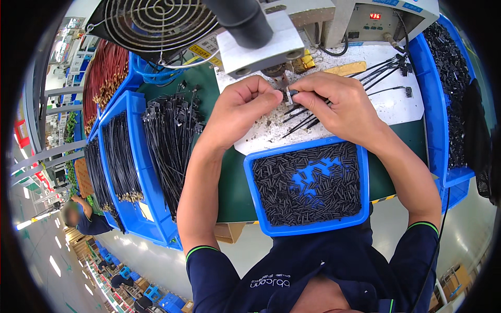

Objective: The person assembles electronic components by sorting wires and pins from bins and pressing them into electronic connectors using a manual press.

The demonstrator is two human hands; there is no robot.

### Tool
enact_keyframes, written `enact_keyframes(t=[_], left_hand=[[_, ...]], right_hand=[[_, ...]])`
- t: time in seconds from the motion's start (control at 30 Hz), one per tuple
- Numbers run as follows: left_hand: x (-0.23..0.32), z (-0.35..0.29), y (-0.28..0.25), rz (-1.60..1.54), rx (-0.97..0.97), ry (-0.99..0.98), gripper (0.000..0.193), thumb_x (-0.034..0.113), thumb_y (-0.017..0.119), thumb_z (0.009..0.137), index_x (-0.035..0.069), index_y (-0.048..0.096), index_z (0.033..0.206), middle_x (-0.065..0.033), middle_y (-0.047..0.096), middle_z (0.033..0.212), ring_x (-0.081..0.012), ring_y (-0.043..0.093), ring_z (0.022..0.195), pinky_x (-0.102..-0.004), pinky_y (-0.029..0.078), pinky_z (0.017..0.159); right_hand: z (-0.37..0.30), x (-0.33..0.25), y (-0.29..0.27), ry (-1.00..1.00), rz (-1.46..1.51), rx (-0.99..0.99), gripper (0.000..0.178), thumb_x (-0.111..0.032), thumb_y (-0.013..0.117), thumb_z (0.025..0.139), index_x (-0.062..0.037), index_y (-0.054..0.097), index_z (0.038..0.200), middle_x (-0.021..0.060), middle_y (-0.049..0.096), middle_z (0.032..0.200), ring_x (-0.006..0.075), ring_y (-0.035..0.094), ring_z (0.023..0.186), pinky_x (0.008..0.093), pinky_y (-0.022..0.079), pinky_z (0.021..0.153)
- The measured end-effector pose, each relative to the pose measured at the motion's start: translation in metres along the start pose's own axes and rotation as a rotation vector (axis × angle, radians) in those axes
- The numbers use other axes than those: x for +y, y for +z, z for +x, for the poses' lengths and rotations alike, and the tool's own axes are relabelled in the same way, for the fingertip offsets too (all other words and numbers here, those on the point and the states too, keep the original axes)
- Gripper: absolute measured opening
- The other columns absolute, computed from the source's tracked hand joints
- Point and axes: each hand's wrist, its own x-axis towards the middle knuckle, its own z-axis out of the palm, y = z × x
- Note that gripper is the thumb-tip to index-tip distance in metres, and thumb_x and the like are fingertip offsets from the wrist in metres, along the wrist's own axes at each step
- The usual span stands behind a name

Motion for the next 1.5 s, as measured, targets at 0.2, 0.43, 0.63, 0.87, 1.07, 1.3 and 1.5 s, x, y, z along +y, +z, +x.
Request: enact_keyframes(t=[0.2,0.43,0.63,0.87,1.07,1.3,1.5], left_hand=[[-0.001,0.002,0.000,-0.011,-0.003,0.005,0.015,0.017,0.071,0.095,0.005,0.065,0.086,0.0055,0.060,0.078,-0.0028,0.049,0.073,-0.0217,0.038,0.065],[-0.002,0.003,0.000,0.014,0.008,-0.013,0.016,0.017,0.071,0.095,0.006,0.065,0.086,0.0057,0.059,0.077,-0.0027,0.048,0.072,-0.0218,0.037,0.064],[-0.001,0.004,-0.002,0.022,-0.001,-0.031,0.017,0.018,0.072,0.095,0.006,0.065,0.085,0.0061,0.059,0.078,-0.0023,0.048,0.072,-0.0216,0.037,0.063],[-0.006,0.001,0.001,-0.076,0.027,0.007,0.021,0.019,0.072,0.094,0.000,0.073,0.104,0.0029,0.067,0.087,-0.0040,0.055,0.078,-0.0232,0.044,0.069],[-0.006,0.002,-0.003,-0.065,0.018,-0.040,0.025,0.018,0.073,0.093,-0.001,0.073,0.110,0.0013,0.068,0.089,-0.0052,0.057,0.079,-0.0245,0.045,0.071],[-0.002,0.001,0.005,-0.092,0.039,-0.060,0.025,0.017,0.073,0.093,-0.002,0.072,0.109,0.0023,0.066,0.087,-0.0044,0.056,0.077,-0.0236,0.043,0.068],[-0.010,0.004,-0.006,-0.066,-0.005,-0.025,0.017,0.014,0.072,0.093,0.000,0.071,0.103,0.0024,0.066,0.085,-0.0032,0.054,0.074,-0.0219,0.042,0.065]], right_hand=[[0.000,-0.001,0.000,-0.022,0.000,0.024,0.016,-0.009,0.072,0.090,0.0027,0.073,0.101,0.0167,0.072,0.089,0.0349,0.069,0.079,0.0403,0.055,0.070],[0.000,-0.002,-0.001,-0.036,-0.008,0.026,0.016,-0.008,0.072,0.089,0.0030,0.073,0.100,0.0169,0.072,0.089,0.0351,0.069,0.079,0.0404,0.055,0.070],[0.000,-0.001,-0.002,0.002,-0.025,-0.023,0.016,-0.008,0.072,0.091,0.0017,0.073,0.104,0.0166,0.074,0.096,0.0303,0.072,0.085,0.0352,0.056,0.076],[0.001,-0.002,-0.001,-0.041,-0.015,0.028,0.015,-0.007,0.072,0.089,0.0019,0.073,0.100,0.0165,0.071,0.088,0.0355,0.069,0.079,0.0413,0.055,0.071],[0.000,-0.001,-0.003,-0.022,-0.038,-0.017,0.016,-0.009,0.072,0.091,0.0020,0.073,0.103,0.0168,0.073,0.094,0.0318,0.072,0.084,0.0368,0.056,0.075],[-0.003,0.003,-0.003,-0.038,-0.043,0.000,0.015,-0.008,0.071,0.091,0.0022,0.072,0.101,0.0171,0.072,0.093,0.0340,0.070,0.084,0.0390,0.055,0.075],[-0.001,0.002,-0.001,-0.068,-0.028,0.003,0.014,-0.007,0.071,0.091,0.0022,0.072,0.101,0.0169,0.072,0.092,0.0344,0.070,0.084,0.0397,0.055,0.074]])
